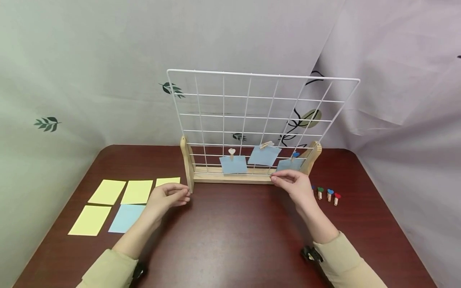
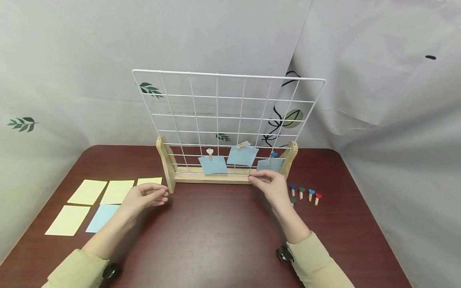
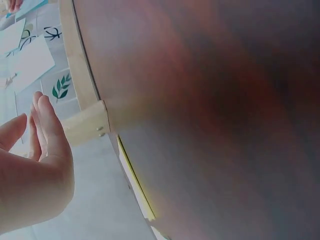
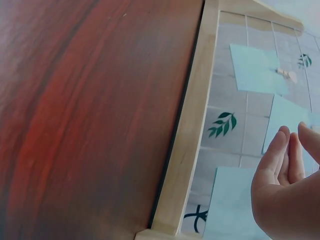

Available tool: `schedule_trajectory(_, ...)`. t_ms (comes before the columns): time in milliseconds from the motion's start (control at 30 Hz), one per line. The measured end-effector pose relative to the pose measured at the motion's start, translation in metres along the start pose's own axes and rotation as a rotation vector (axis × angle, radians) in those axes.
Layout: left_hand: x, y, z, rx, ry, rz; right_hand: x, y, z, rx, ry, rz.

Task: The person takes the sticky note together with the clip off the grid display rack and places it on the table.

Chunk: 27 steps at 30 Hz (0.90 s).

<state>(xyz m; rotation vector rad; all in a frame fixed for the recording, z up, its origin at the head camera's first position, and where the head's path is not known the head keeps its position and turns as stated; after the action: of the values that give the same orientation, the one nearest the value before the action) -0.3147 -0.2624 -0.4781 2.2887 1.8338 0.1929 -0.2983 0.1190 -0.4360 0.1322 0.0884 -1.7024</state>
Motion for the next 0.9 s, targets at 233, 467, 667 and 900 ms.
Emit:
schedule_trajectory(233, 0.015, -0.008, -0.002, -0.001, -0.029, -0.009, 0.013, -0.001, 0.004, 0.005, 0.001, 0.024)
schedule_trajectory(467, 0.032, -0.018, -0.005, 0.010, -0.047, -0.006, 0.029, -0.004, 0.007, -0.003, -0.004, 0.052)
schedule_trajectory(667, 0.046, -0.024, -0.006, 0.015, -0.031, -0.024, 0.038, -0.005, 0.008, -0.014, -0.021, 0.055)
schedule_trajectory(900, 0.060, -0.031, -0.015, 0.061, 0.006, -0.063, 0.050, -0.008, 0.009, -0.004, -0.067, 0.056)
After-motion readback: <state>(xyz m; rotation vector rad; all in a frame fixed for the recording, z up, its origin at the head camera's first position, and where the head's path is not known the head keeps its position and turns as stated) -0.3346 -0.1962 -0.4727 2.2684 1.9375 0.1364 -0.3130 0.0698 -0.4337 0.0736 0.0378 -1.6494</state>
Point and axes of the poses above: each hand's wrist, its own y-axis away from the middle knuckle, its own x-axis out of the palm, z = x × y, the point moved 10 cm from there along -y, towards the middle knuckle, and after that the axes turned 2 degrees about -x, right-handed, at the moved point
